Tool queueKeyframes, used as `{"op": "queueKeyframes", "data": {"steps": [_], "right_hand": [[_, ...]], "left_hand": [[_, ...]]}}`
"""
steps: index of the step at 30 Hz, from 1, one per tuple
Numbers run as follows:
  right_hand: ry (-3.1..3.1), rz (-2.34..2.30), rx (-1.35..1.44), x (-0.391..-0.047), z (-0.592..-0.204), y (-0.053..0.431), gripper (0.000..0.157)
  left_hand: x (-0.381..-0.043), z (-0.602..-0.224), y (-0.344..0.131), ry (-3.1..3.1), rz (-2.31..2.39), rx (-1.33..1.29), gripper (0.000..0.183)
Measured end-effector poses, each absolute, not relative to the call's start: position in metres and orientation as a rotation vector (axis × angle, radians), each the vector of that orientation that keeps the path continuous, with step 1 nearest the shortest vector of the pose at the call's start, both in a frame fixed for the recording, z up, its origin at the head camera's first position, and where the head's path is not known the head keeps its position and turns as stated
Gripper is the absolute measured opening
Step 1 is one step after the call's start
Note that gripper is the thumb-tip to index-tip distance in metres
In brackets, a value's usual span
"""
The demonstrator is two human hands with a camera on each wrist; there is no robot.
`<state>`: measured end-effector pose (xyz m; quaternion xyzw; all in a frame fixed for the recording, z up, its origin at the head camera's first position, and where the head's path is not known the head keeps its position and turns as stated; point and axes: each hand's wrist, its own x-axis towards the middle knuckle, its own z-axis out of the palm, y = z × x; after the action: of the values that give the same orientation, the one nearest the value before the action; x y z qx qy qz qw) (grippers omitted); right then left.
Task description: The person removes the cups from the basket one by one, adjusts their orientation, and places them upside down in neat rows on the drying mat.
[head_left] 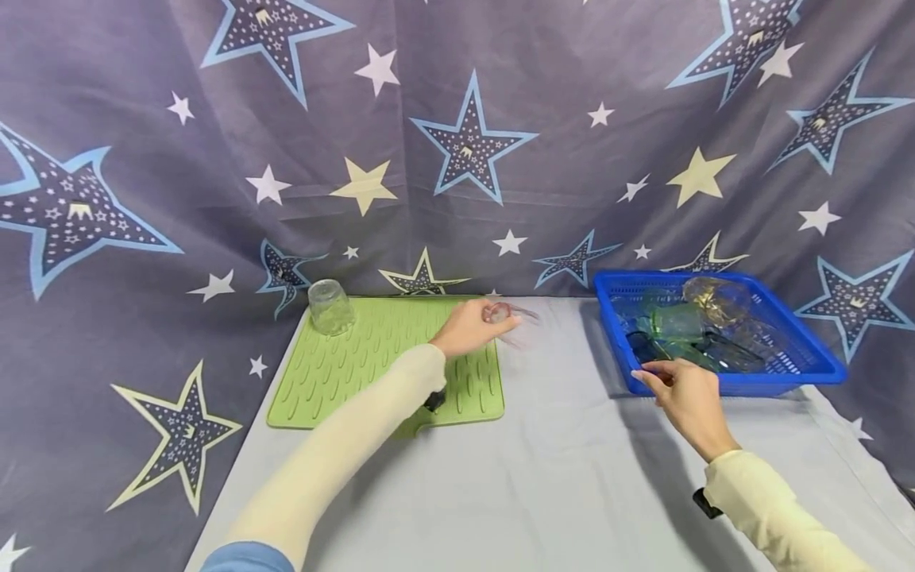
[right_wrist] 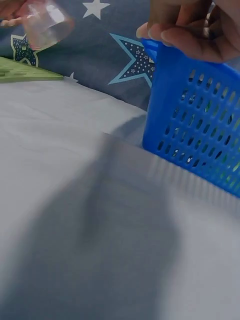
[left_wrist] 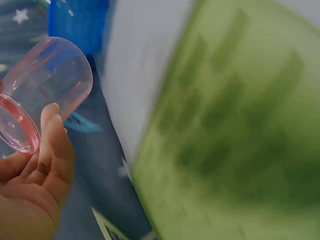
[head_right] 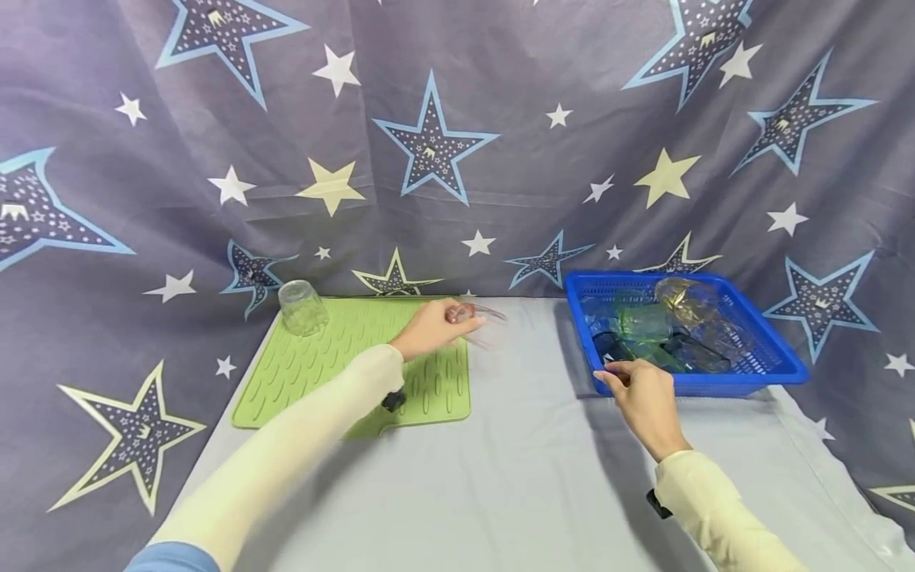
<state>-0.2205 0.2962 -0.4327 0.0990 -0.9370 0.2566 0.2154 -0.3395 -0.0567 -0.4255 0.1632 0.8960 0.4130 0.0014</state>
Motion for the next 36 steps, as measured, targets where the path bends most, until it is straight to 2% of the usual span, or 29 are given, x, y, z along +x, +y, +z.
{"op": "queueKeyframes", "data": {"steps": [4,7,17,36], "right_hand": [[-2.595,0.617,0.348,-0.221,-0.431,0.295,0.021],[-2.581,0.53,0.386,-0.22,-0.431,0.295,0.02],[-2.546,0.48,0.442,-0.221,-0.433,0.296,0.018],[-2.485,0.487,0.448,-0.222,-0.437,0.296,0.018]], "left_hand": [[-0.34,-0.427,-0.092,2.947,1.08,0.42,0.072],[-0.337,-0.424,-0.118,2.996,0.959,0.376,0.074],[-0.326,-0.425,-0.211,3.119,0.755,0.181,0.061],[-0.301,-0.416,-0.325,3.123,0.538,-0.098,0.065]]}}
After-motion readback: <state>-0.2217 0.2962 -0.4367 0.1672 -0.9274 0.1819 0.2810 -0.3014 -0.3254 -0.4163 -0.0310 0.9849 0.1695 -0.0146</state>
